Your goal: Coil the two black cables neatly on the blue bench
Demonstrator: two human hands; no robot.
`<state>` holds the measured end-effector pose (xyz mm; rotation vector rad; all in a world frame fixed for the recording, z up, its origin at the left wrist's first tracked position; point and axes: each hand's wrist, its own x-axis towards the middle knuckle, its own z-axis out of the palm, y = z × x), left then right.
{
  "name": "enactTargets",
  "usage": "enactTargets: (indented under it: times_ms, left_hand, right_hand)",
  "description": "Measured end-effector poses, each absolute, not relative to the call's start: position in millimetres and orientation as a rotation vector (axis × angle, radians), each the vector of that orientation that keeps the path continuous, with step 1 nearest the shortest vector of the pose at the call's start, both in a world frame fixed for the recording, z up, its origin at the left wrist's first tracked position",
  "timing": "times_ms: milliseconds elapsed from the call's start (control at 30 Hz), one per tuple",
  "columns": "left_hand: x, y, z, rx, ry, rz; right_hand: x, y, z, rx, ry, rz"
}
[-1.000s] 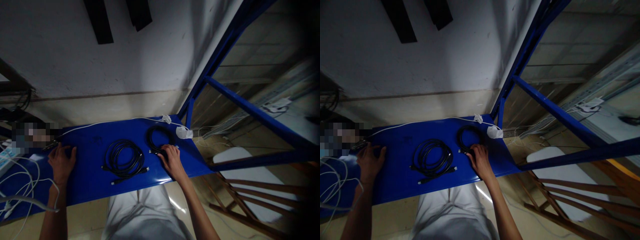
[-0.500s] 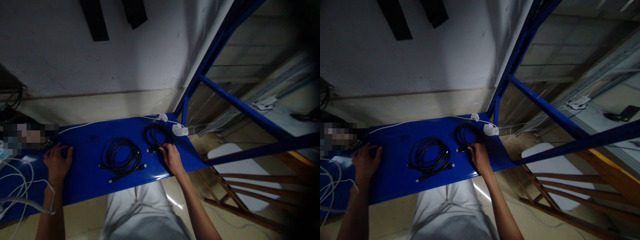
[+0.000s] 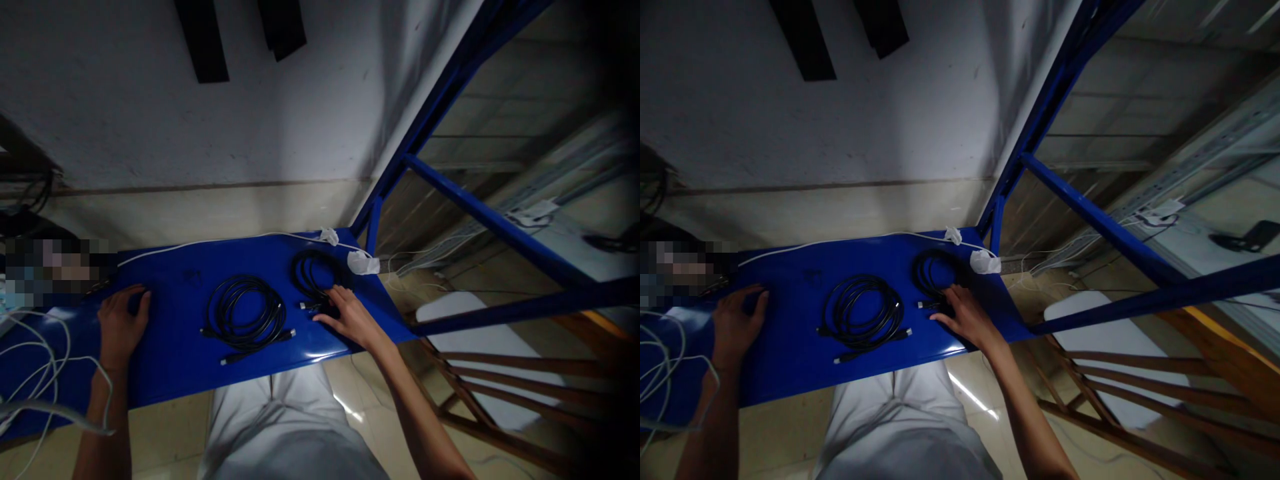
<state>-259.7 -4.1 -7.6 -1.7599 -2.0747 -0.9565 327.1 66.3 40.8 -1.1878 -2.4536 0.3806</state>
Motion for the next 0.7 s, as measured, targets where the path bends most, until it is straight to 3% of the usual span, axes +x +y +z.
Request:
enactTargets:
  times_ms: [233, 467, 700]
  left_hand:
    - [-230.5, -12.3, 7.7, -1.803, -2.103, -1.063]
    - [-101.8, -55.6, 17.7, -2.026, -2.035, -1.336]
    - [-32.6, -76.6, 3.3, -2.440, -1.856, -0.886]
  right_hand:
    - [331.5, 75.9, 38.4, -1.180, -2.559, 0.135]
    - [334.5, 97.1, 31.0, -1.223, -2.432, 0.053]
    - [334.4, 109.8, 57.8, -1.339, -2.141, 0.063]
